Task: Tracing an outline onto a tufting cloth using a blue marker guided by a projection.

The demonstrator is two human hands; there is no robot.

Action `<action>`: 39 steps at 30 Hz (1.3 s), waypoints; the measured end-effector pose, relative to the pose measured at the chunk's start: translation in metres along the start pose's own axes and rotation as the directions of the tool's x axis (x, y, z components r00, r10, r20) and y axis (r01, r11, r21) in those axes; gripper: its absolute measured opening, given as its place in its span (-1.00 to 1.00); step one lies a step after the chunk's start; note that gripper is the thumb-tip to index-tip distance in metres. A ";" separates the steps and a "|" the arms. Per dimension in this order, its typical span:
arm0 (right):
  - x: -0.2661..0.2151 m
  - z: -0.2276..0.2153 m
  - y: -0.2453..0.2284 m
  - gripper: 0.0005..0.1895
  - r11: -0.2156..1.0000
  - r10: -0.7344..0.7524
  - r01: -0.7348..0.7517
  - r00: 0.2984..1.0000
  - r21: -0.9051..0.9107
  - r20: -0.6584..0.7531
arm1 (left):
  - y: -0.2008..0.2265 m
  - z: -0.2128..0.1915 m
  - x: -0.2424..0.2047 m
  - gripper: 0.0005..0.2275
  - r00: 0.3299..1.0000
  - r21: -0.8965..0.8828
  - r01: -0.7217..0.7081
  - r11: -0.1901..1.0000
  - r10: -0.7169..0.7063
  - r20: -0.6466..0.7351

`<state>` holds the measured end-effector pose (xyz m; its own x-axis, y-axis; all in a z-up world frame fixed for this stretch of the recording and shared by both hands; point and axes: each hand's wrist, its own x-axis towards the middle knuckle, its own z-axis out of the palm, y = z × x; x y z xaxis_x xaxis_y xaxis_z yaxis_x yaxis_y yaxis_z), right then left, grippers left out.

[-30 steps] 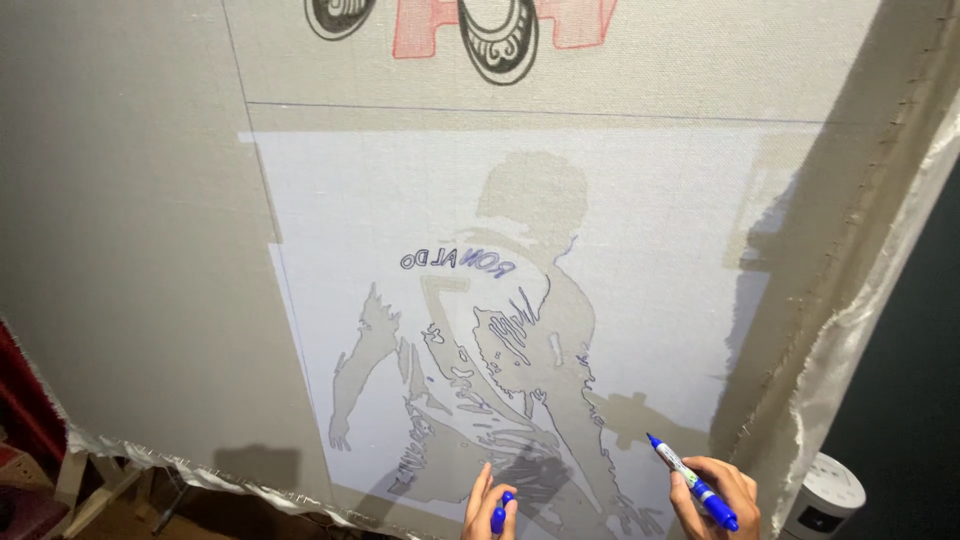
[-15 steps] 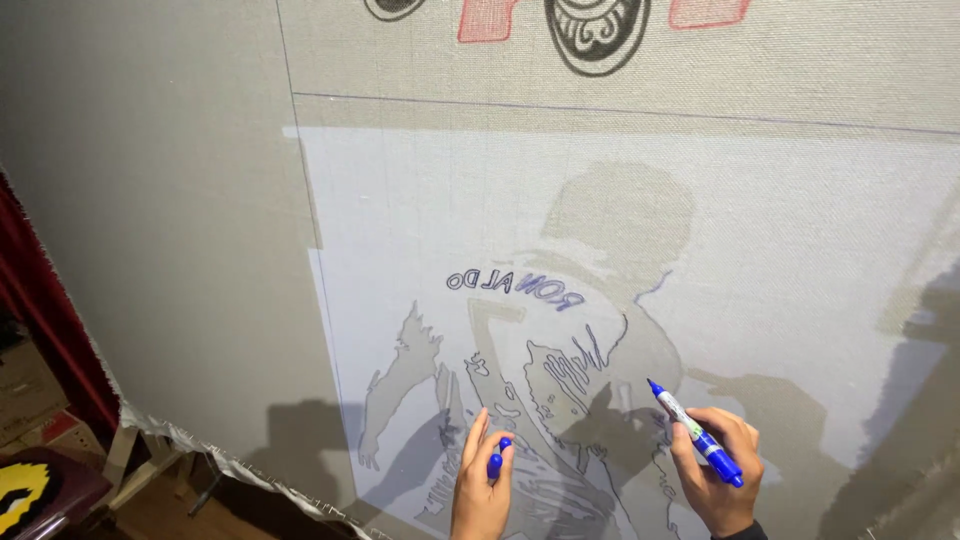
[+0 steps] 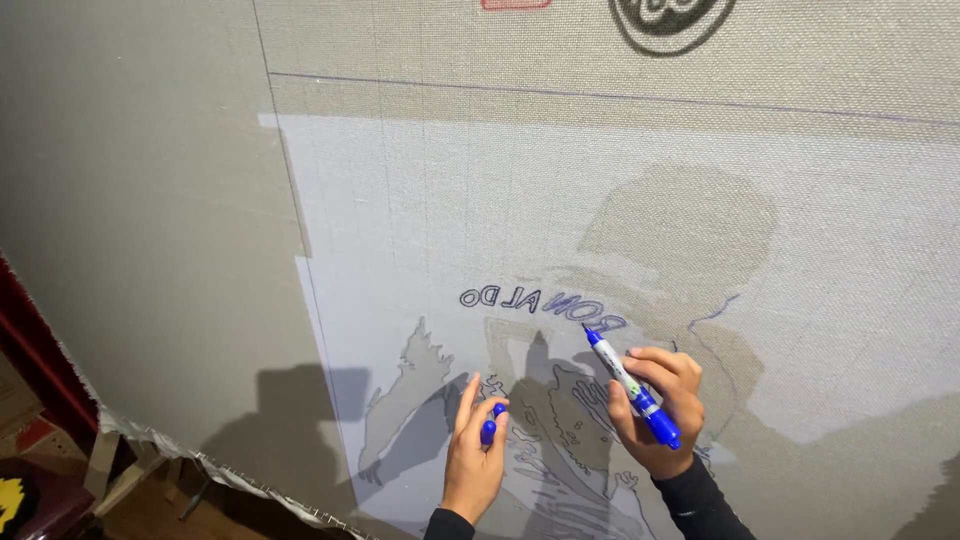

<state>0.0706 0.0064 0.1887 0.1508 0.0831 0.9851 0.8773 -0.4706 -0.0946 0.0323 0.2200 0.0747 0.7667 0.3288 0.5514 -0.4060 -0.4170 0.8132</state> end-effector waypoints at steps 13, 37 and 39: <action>0.023 0.060 0.012 -0.65 0.966 -0.166 0.169 0.986 -0.197 0.032 | -0.023 -0.018 0.035 -0.83 0.996 -0.001 -0.093 0.996 0.093 0.004; 0.021 0.068 0.027 -0.63 0.952 -0.169 0.176 0.984 -0.249 0.050 | -0.021 -0.014 0.036 -0.81 0.994 -0.020 0.086 0.996 -0.085 0.065; 0.022 0.068 0.027 -0.63 0.952 -0.173 0.185 0.983 -0.243 0.068 | -0.020 -0.015 0.036 -0.81 0.995 -0.013 0.080 0.997 -0.079 0.062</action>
<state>0.1289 0.0552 0.1980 0.0274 0.2230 0.9744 0.7525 -0.6462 0.1267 0.0607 0.2528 0.0811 0.8257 0.3076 0.4728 -0.3499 -0.3782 0.8570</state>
